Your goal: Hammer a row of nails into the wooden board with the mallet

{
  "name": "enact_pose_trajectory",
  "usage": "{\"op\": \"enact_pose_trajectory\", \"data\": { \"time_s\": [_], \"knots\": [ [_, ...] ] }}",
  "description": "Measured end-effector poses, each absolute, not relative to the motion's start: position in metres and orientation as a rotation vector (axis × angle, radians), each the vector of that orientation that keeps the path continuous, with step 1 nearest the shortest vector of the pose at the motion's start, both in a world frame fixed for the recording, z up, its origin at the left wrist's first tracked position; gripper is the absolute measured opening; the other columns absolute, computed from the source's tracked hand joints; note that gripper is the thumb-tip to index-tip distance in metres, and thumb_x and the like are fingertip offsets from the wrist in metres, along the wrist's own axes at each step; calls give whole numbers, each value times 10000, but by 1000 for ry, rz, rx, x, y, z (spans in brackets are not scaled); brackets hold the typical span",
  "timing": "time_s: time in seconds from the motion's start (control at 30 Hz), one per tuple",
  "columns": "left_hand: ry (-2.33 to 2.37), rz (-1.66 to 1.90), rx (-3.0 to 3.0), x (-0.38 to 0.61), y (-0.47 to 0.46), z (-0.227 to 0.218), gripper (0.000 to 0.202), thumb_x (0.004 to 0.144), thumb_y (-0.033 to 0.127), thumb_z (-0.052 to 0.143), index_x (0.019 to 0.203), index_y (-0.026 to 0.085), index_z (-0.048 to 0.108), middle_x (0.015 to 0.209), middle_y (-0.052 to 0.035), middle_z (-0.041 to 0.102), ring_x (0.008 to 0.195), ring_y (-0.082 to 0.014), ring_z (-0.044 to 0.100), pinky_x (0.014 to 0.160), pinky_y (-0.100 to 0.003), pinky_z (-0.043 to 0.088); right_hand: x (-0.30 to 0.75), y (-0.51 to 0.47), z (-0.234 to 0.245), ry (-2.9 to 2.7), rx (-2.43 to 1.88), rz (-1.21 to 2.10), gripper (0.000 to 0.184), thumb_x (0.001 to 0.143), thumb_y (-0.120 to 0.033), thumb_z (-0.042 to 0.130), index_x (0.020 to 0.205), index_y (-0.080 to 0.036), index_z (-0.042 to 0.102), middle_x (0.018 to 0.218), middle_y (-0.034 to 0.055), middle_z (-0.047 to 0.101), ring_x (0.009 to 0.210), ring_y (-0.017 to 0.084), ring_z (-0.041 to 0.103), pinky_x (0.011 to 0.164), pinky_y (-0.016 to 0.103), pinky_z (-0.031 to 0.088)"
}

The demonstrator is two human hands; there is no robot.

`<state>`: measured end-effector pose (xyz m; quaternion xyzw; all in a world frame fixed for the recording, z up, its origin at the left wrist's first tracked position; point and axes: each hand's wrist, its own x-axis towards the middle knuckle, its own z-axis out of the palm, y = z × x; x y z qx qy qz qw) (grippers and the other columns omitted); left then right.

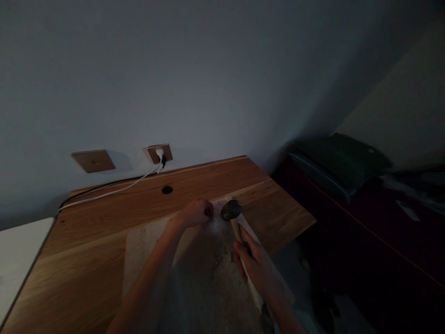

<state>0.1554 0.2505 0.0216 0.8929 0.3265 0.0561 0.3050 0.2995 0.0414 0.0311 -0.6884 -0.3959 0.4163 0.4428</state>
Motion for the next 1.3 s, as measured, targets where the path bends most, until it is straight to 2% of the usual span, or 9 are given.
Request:
{"op": "enact_pose_trajectory", "data": {
  "time_s": [0.13, 0.3, 0.43, 0.6, 0.77, 0.9, 1.03, 1.3],
  "knots": [
    [818, 220, 2372, 157, 249, 20, 146, 693, 141, 609, 759, 182, 732, 761, -16, 721, 708, -162, 652, 655, -245, 433, 293, 46, 21, -992, -1599, 1122, 673, 948, -473, 499, 1553, -200, 386, 652, -65, 529, 360, 80, 396, 310, 191, 330],
    [818, 213, 2405, 158, 248, 22, 123, 726, 188, 590, 692, 170, 707, 667, -5, 679, 654, -149, 627, 595, -236, 390, 289, 48, 15, -1045, -1638, 1112, 665, 959, -460, 503, 1551, -177, 392, 572, -87, 479, 356, 80, 384, 318, 178, 327],
    [820, 212, 2398, 158, 247, 21, 115, 725, 175, 593, 714, 165, 707, 690, -4, 689, 655, -143, 627, 592, -231, 384, 288, 46, 15, -1014, -1650, 1086, 674, 960, -447, 496, 1564, -178, 366, 607, -80, 498, 365, 73, 393, 318, 172, 324],
    [800, 182, 2391, 156, 251, 18, 92, 731, 231, 634, 739, 171, 703, 694, 1, 689, 692, -160, 639, 604, -224, 402, 291, 44, 16, -1019, -1657, 1146, 670, 956, -426, 505, 1568, -193, 366, 605, -81, 493, 367, 70, 394, 310, 165, 318],
    [760, 179, 2353, 153, 253, 19, 118, 713, 186, 622, 771, 176, 724, 716, -3, 701, 706, -162, 638, 634, -228, 429, 292, 44, 18, -1052, -1649, 1115, 658, 971, -406, 485, 1577, -188, 351, 564, -96, 456, 360, 77, 397, 312, 167, 332],
    [796, 177, 2347, 154, 251, 22, 105, 741, 224, 644, 778, 178, 730, 719, 3, 704, 706, -161, 639, 637, -230, 424, 291, 45, 21, -1041, -1653, 1112, 643, 962, -395, 498, 1562, -195, 379, 636, -74, 509, 359, 62, 406, 307, 164, 318],
    [828, 190, 2351, 157, 249, 24, 115, 752, 281, 683, 766, 179, 735, 725, -7, 712, 683, -157, 640, 632, -235, 420, 291, 44, 20, -1011, -1646, 1105, 661, 965, -409, 483, 1576, -196, 341, 660, -71, 512, 365, 60, 416, 305, 161, 330],
    [807, 200, 2379, 159, 247, 27, 112, 762, 190, 624, 737, 181, 733, 739, -13, 719, 711, -162, 656, 661, -242, 428, 289, 43, 23, -996, -1630, 1102, 678, 949, -425, 510, 1564, -180, 363, 635, -76, 507, 345, 59, 392, 304, 171, 313]
  ]
}}
